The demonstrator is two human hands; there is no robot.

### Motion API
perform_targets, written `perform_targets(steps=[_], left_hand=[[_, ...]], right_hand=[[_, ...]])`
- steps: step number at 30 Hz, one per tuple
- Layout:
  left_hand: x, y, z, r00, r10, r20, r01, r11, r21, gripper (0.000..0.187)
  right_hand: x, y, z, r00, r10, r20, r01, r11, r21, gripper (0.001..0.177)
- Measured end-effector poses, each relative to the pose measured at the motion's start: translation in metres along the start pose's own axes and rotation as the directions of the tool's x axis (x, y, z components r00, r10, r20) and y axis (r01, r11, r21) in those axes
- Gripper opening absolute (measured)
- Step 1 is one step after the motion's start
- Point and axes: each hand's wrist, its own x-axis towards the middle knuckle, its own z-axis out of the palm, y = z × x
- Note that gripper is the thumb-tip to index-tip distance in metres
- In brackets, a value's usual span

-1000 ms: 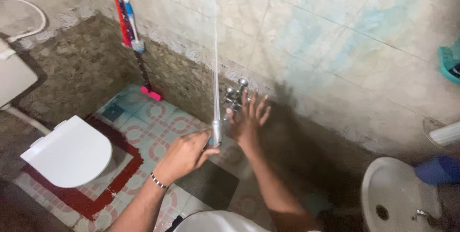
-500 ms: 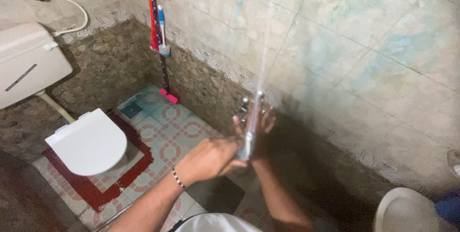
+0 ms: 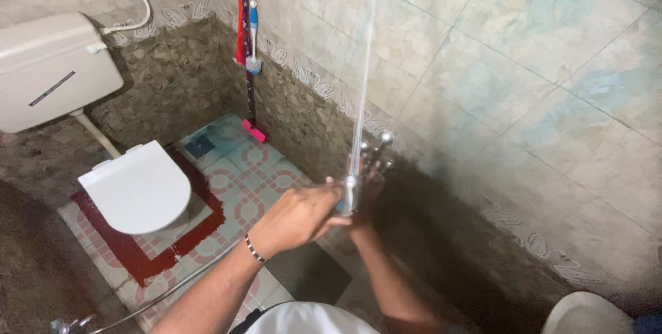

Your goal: The person holds a bidet hose, directs a stream of water toward the bathroom floor, and then points the spray at the bathroom door.

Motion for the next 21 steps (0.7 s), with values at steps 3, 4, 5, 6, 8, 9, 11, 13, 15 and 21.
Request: perform_targets(steps=[3,4,5,6,8,9,11,13,15,21], left_hand=[[0.0,-0.004,0.0,0.987,0.111,-0.117,-0.113,0.994,-0.006,0.047],[-0.001,-0.005,0.002,0.991,0.092,-0.095,-0.093,0.996,-0.001,0.047],[-0.003,-0.007,0.005,0.995,0.073,-0.071,-0.073,0.997,0.004,0.046],[-0.004,-0.009,0.008,0.995,0.073,-0.071,-0.073,0.997,0.004,0.046],[-0.007,-0.012,0.015,1.0,0.0,-0.003,-0.001,0.999,-0.033,0.044],[-0.009,-0.012,0.017,1.0,0.002,-0.003,-0.002,0.999,-0.032,0.044],[-0.009,-0.011,0.018,0.998,-0.035,0.048,0.037,0.998,-0.041,0.044],[-0.009,-0.008,0.013,0.997,-0.021,0.068,0.024,0.999,-0.045,0.044],[-0.007,-0.003,0.009,0.996,-0.012,0.087,0.017,0.999,-0.052,0.044],[-0.005,-0.004,0.007,0.989,0.142,-0.052,-0.146,0.984,-0.106,0.044]], right_hand=[[0.001,-0.003,0.003,1.0,-0.01,0.01,0.01,1.0,0.013,0.077],[0.0,-0.002,0.002,1.0,-0.012,0.018,0.012,1.0,0.013,0.077],[-0.001,-0.002,0.003,1.0,-0.012,0.024,0.011,1.0,0.012,0.077],[-0.002,-0.001,0.003,0.999,-0.012,0.032,0.011,1.0,0.012,0.077],[-0.004,0.0,0.005,0.999,-0.012,0.046,0.011,1.0,0.01,0.077],[-0.006,0.0,0.006,0.999,-0.01,0.049,0.009,1.0,0.013,0.077],[-0.008,0.0,0.007,0.998,-0.013,0.065,0.012,1.0,0.019,0.077],[-0.01,-0.001,0.007,0.996,-0.026,0.081,0.024,0.999,0.033,0.077],[-0.013,-0.003,0.006,0.993,-0.06,0.105,0.052,0.996,0.073,0.077],[-0.014,-0.011,0.014,0.985,-0.114,0.128,0.096,0.986,0.139,0.077]])
